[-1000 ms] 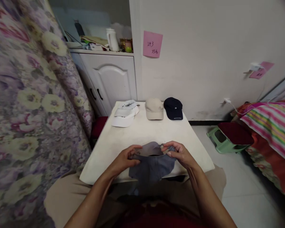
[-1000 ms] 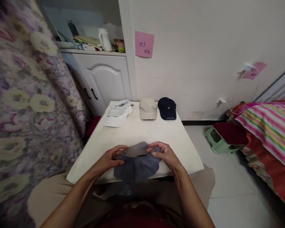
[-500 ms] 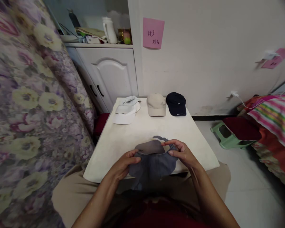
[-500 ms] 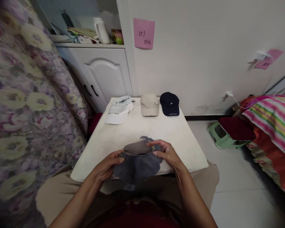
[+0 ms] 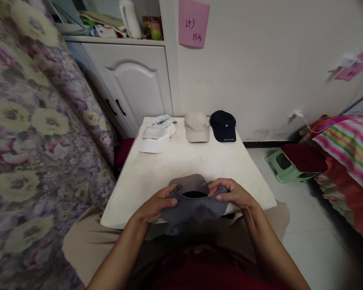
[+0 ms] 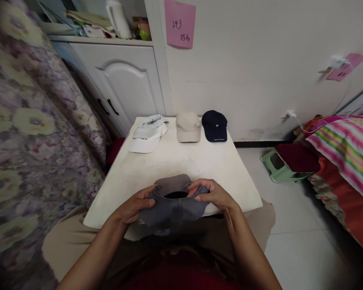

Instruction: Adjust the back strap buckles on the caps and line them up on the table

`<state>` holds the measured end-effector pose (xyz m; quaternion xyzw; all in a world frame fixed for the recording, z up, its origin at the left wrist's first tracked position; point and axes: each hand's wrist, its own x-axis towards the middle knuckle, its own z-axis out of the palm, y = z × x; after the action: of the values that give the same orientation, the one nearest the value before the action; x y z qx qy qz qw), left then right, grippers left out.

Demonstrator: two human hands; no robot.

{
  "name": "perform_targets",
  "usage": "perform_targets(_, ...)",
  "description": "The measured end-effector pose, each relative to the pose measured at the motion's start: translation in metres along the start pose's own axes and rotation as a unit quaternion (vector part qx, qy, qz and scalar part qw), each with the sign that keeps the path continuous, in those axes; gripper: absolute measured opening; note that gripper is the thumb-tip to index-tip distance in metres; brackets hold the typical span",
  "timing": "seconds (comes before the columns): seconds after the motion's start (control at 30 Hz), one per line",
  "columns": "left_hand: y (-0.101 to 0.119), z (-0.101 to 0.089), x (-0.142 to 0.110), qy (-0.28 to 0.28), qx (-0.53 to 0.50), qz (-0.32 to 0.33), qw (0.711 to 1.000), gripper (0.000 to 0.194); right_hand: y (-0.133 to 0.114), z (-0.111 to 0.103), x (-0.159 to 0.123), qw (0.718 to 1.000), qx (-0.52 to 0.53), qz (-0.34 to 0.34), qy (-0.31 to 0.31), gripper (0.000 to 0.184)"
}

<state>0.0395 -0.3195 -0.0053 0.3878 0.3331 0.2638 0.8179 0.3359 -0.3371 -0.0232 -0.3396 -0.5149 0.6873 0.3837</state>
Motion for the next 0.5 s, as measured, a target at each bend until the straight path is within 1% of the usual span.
perform_targets(0.1,0.0,-0.002,-0.002,-0.009,0.045,-0.002,0.999,0.035,0.001,0.001,-0.004,1.0,0.016,-0.01,-0.002,0.039)
perform_targets(0.2,-0.001,-0.003,-0.003,-0.008,0.079,-0.005,0.997,0.03,-0.001,0.003,-0.006,0.999,-0.025,-0.023,0.016,0.038)
perform_targets(0.3,0.001,0.001,-0.007,0.003,0.108,0.013,0.994,0.028,-0.006,0.007,-0.007,0.992,-0.104,-0.048,0.059,0.028)
perform_targets(0.4,0.004,0.008,-0.012,0.019,0.143,0.041,0.989,0.028,-0.013,0.013,-0.005,0.977,-0.164,-0.071,0.112,0.028)
perform_targets(0.43,0.006,0.01,-0.014,0.023,0.157,0.048,0.986,0.028,-0.014,0.014,-0.004,0.975,-0.168,-0.076,0.127,0.028)
perform_targets(0.5,0.008,0.015,-0.017,0.028,0.184,0.057,0.981,0.029,-0.016,0.017,-0.003,0.977,-0.142,-0.074,0.142,0.031)
